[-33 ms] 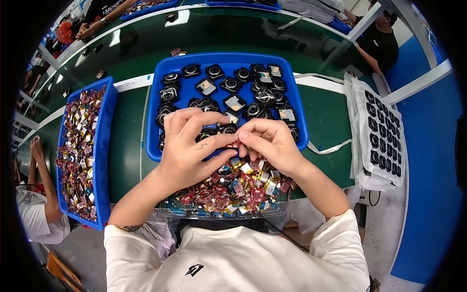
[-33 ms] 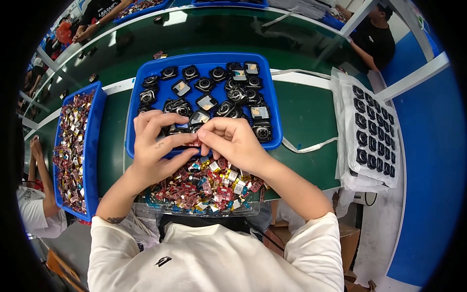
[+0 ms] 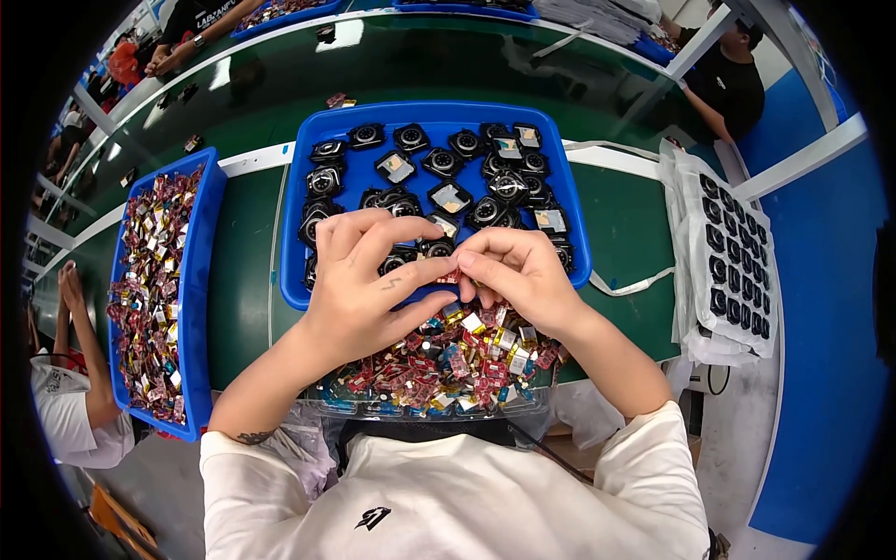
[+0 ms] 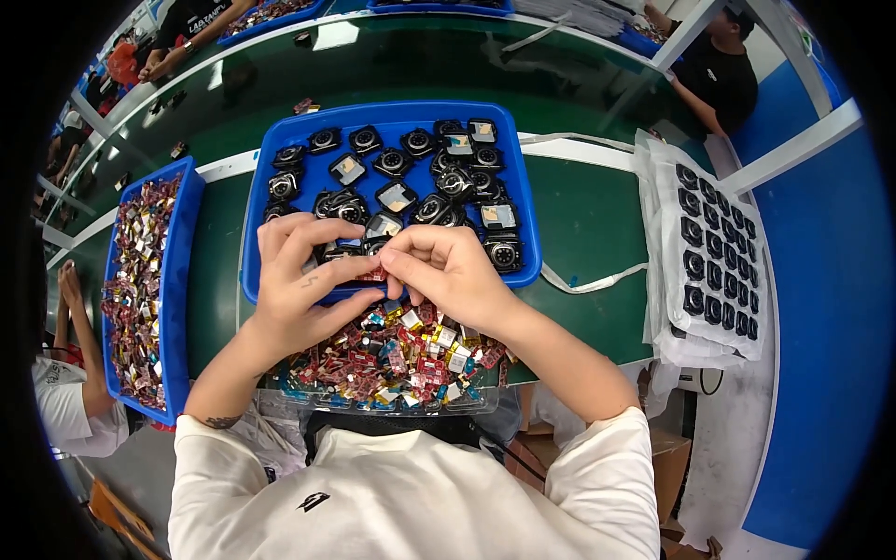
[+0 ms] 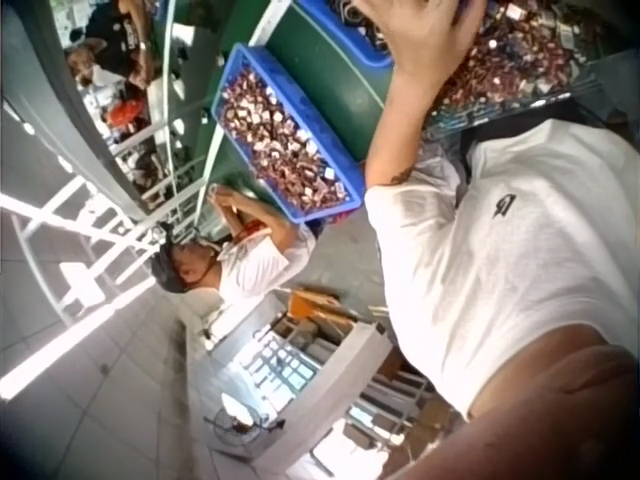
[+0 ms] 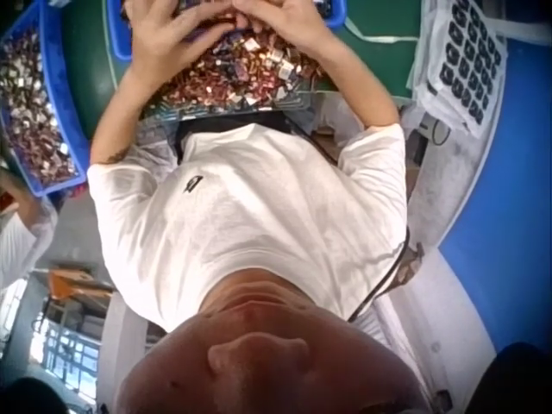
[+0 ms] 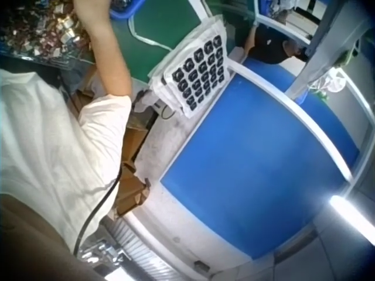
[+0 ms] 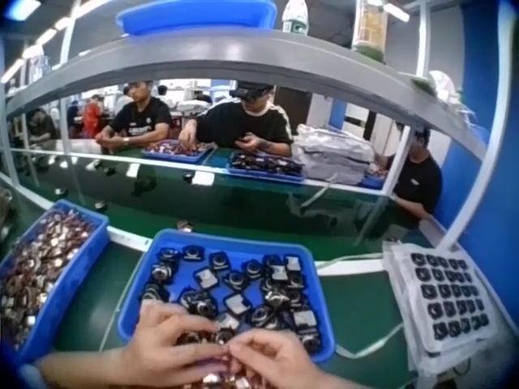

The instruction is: Assembling small electronic components by hand at a factory workstation.

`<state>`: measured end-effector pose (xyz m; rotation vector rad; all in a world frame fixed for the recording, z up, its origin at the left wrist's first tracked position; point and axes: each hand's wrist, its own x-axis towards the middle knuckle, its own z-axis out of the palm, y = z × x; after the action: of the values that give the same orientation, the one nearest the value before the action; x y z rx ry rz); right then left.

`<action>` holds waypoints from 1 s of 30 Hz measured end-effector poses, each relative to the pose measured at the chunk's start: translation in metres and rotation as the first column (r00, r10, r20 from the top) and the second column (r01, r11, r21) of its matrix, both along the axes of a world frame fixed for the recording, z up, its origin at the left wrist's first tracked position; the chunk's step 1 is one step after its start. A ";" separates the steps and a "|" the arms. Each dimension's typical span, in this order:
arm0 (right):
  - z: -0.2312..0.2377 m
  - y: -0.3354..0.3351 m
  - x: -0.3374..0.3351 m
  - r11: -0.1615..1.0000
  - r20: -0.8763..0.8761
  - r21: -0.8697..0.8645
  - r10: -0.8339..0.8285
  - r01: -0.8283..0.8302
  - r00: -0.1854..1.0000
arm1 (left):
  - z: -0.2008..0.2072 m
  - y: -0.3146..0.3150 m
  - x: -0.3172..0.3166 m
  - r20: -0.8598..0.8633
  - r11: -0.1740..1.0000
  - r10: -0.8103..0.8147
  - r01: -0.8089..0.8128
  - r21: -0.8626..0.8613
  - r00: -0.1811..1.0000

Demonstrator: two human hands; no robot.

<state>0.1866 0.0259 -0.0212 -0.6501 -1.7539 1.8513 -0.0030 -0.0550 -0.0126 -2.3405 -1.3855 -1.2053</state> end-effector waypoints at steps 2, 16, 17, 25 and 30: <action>0.004 0.004 0.003 0.998 0.042 -0.043 0.040 -0.038 0.998 | -0.001 0.001 -0.001 -0.044 0.999 0.021 -0.020 0.041 0.999; 0.005 -0.004 0.004 0.636 -0.182 0.732 -0.162 0.244 0.970 | -0.006 0.002 -0.003 0.545 0.887 -0.006 0.256 -0.384 0.838; 0.013 -0.009 0.003 0.687 -0.150 0.690 -0.172 0.228 0.974 | -0.007 0.001 -0.003 0.546 0.886 -0.003 0.255 -0.387 0.838; 0.002 -0.007 0.005 0.858 -0.123 0.456 -0.202 0.236 0.972 | -0.005 -0.003 0.004 0.718 0.793 0.101 0.380 -0.476 0.688; 0.001 -0.012 0.004 0.967 -0.178 0.135 -0.191 0.216 0.965 | -0.003 0.001 -0.002 0.505 0.812 -0.036 0.320 -0.489 0.863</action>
<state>0.1901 0.0138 -0.0198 -0.5778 -1.6376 1.5669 -0.0049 -0.0538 -0.0155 -2.7304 -1.9301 -1.7176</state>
